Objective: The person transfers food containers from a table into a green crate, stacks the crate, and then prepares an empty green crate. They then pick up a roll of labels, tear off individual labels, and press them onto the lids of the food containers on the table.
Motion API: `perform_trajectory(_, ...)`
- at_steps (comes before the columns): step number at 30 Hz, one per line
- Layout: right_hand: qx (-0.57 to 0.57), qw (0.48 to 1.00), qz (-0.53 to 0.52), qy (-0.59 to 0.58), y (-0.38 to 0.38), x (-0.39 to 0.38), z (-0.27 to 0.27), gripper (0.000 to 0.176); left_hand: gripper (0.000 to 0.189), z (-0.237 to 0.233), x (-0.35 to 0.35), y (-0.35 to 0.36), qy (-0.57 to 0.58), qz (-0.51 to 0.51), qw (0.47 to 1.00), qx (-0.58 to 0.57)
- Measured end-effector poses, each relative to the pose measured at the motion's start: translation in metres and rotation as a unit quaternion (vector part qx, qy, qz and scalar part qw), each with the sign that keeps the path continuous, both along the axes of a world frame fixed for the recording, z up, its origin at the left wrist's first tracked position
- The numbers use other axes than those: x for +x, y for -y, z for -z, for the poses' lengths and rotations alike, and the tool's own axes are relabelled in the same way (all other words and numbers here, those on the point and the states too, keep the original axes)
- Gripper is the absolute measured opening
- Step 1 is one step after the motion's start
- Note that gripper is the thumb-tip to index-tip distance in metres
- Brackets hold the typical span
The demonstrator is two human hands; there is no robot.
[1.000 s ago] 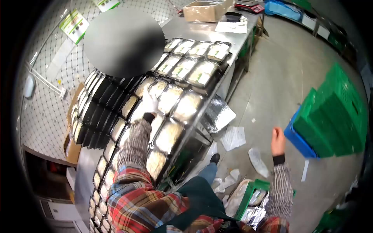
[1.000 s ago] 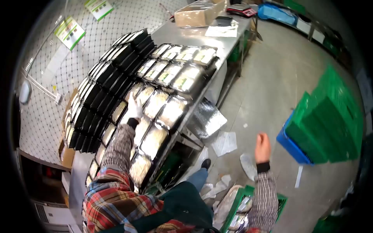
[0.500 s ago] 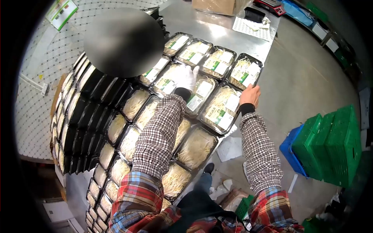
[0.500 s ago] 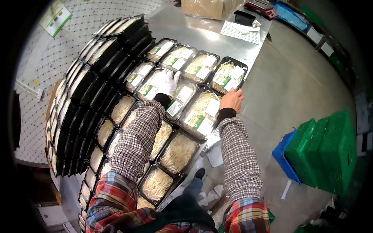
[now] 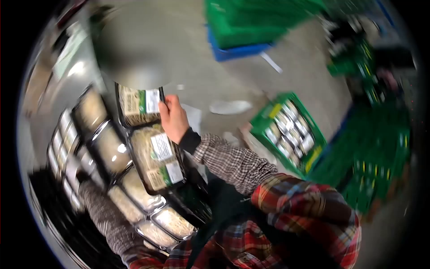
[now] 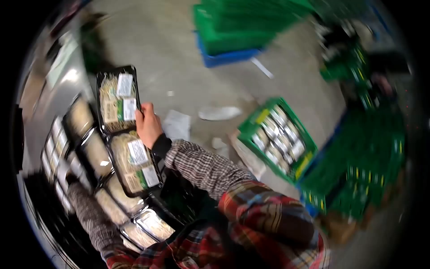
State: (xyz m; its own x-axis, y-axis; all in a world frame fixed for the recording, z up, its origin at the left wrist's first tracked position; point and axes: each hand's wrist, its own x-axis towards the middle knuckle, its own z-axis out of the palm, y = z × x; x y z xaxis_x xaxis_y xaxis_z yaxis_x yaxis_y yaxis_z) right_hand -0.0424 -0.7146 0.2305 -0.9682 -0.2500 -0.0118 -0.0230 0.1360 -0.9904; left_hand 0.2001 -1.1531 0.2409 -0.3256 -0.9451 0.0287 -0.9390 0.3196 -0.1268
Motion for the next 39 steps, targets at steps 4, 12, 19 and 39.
perform_trajectory(4,0.118,0.969,0.188,0.11,-0.22,0.015,0.093,0.029,0.057,0.013,-0.003,0.042,0.028,0.044,0.998,0.022)
perform_trajectory(12,0.642,0.652,0.057,0.4,-0.699,0.135,0.255,0.028,0.063,-0.117,-0.086,-0.119,-0.039,0.135,0.99,-0.023)
perform_trajectory(19,0.584,0.617,-0.027,0.527,-0.857,0.163,0.326,0.027,0.045,-0.112,-0.194,-0.466,-0.022,0.279,0.958,-0.067)
perform_trajectory(39,-0.02,0.738,0.425,0.523,-0.984,0.25,0.288,0.043,0.032,0.249,-0.481,-1.08,0.165,0.762,0.481,0.402)
